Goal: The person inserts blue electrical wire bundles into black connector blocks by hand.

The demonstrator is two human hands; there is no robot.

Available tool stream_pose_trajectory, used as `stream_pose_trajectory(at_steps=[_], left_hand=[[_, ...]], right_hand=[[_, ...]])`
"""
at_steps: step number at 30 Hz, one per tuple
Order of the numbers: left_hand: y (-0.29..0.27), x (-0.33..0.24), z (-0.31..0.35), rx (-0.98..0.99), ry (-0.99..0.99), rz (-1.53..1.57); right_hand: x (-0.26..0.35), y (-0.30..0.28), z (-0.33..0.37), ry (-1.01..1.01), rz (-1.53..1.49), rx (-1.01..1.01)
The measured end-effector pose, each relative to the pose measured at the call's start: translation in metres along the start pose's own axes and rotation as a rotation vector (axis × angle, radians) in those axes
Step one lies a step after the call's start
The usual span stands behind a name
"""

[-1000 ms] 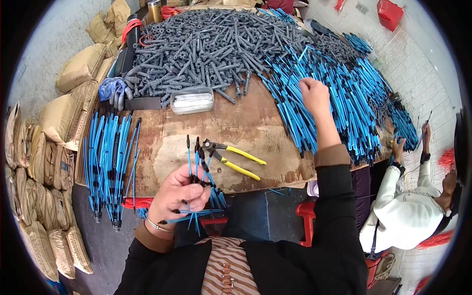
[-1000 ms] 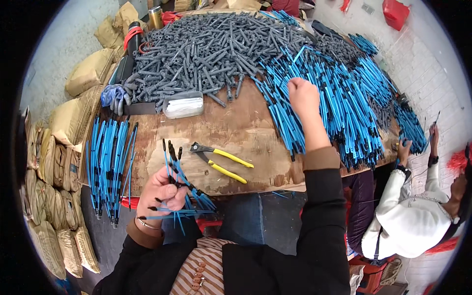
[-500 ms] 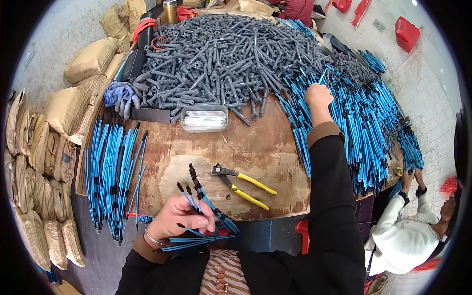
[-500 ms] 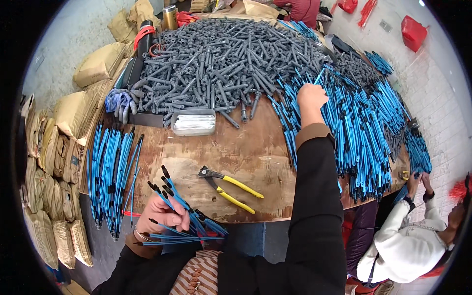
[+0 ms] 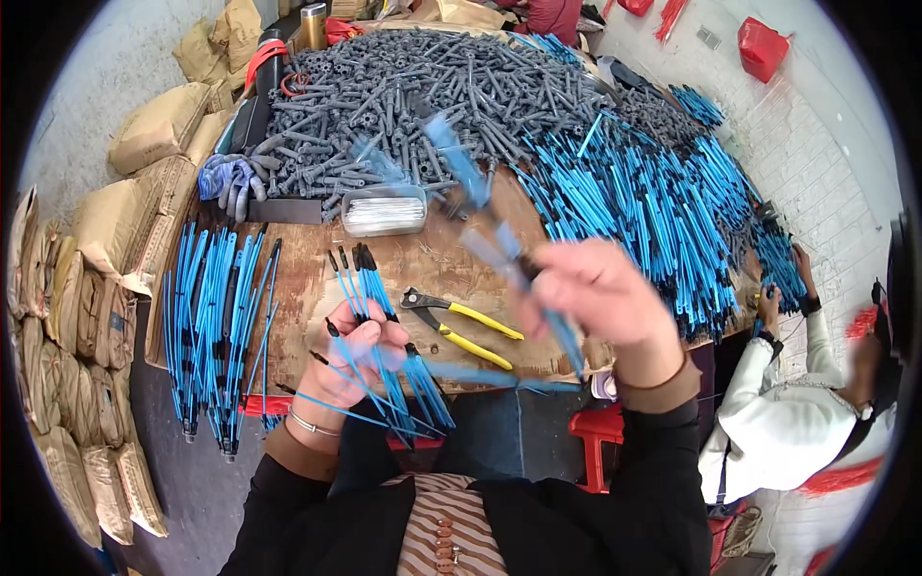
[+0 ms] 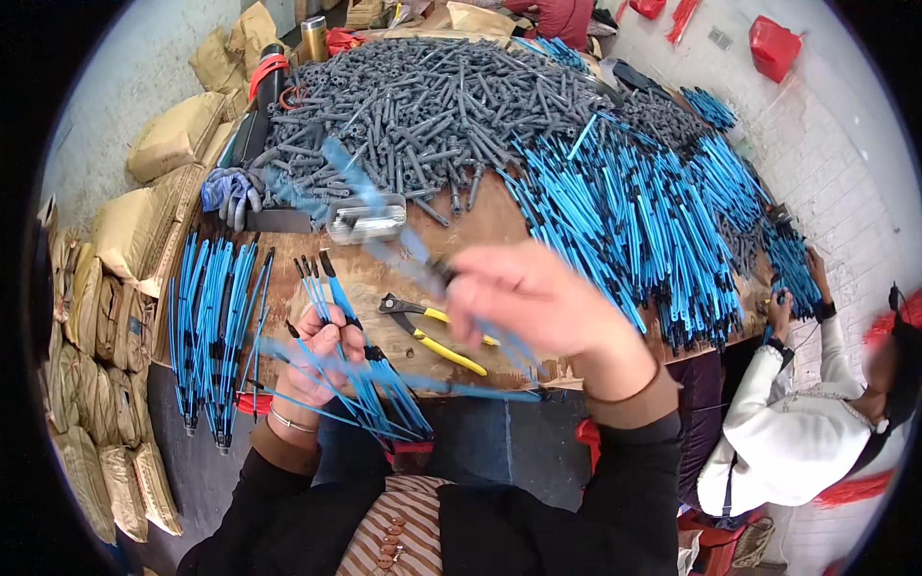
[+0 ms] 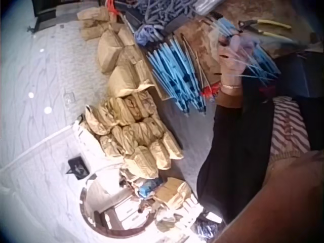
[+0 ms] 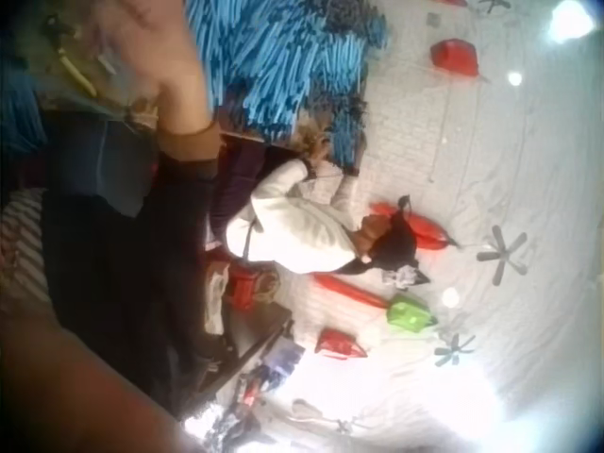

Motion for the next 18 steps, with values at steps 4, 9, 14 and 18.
stream_pose_trajectory(at_steps=[4, 9, 14, 18], left_hand=[[0.033, 0.015, 0.004, 0.072, -0.087, 0.151], [0.038, 0.005, 0.002, 0.107, 0.140, 0.067], [0.034, 0.007, -0.004, 0.043, 0.087, 0.067], [0.026, 0.010, -0.016, 0.106, 0.031, 0.114]], right_hand=[[-0.065, 0.060, 0.022, 0.099, 0.304, 0.035], [-0.059, 0.073, 0.020, -0.063, 0.602, -0.024], [-0.063, 0.079, 0.010, -0.018, 0.576, 0.116], [-0.070, 0.066, 0.001, 0.008, 0.624, 0.172]])
Point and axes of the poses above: each hand's wrist, its own z-axis away from the middle knuckle, its own y-axis out of the palm, x = y × z, the point moved 10 cm from there along -z, towards the middle knuckle, and after that the axes turned 7 degrees about -x, right-handed, at the moved point
